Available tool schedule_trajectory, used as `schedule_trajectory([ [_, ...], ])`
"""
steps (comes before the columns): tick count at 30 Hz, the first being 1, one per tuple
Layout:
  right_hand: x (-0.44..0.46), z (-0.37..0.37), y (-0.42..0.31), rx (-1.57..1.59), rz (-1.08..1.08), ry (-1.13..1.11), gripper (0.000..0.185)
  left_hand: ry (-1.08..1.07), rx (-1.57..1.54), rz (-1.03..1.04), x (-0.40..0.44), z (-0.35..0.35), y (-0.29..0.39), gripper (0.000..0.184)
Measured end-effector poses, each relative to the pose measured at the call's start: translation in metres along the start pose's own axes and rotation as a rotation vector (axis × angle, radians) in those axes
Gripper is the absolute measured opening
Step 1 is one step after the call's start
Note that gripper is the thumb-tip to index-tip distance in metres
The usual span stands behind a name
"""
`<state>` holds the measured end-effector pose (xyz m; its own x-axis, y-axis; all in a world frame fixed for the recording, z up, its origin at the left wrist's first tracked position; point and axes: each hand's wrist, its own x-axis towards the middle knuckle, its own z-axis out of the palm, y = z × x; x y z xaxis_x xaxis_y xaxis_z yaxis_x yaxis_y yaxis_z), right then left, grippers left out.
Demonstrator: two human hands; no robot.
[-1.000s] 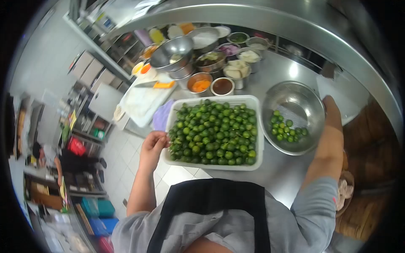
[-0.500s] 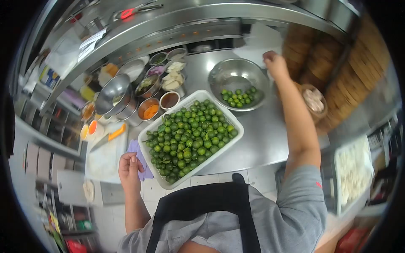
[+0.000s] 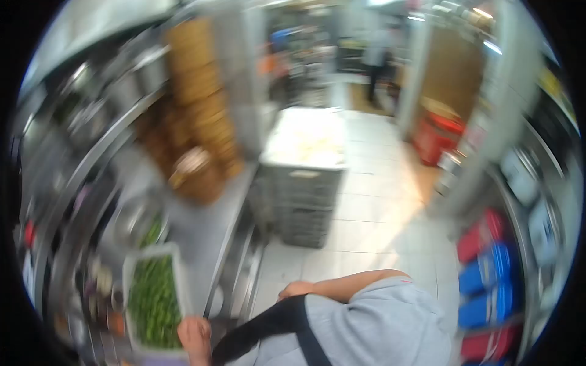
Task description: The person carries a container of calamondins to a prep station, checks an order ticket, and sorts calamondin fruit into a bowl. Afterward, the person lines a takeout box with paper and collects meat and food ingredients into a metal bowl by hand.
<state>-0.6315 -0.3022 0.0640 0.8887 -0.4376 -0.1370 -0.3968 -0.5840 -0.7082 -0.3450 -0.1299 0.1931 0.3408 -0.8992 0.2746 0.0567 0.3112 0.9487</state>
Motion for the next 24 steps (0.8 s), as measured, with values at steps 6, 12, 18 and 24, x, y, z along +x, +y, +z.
schedule_trajectory([
  [6, -0.131, -0.007, 0.039, -0.102, 0.207, 0.376, 0.034, -0.334, 0.179, -0.260, 0.028, 0.156, -0.003, 0.031],
  [12, -0.341, 0.011, 0.094, 0.172, 0.438, 0.681, 0.022, -0.684, 0.020, -0.327, 0.000, 0.373, -0.037, 0.019],
  [18, -0.492, 0.068, 0.122, 0.504, 0.622, 1.000, 0.022, -1.128, -0.012, -0.174, -0.047, 0.531, -0.105, 0.012],
  [24, -0.550, 0.041, 0.121, 0.695, 0.737, 1.103, 0.020, -1.258, 0.076, -0.230, -0.063, 0.645, -0.119, 0.014],
])
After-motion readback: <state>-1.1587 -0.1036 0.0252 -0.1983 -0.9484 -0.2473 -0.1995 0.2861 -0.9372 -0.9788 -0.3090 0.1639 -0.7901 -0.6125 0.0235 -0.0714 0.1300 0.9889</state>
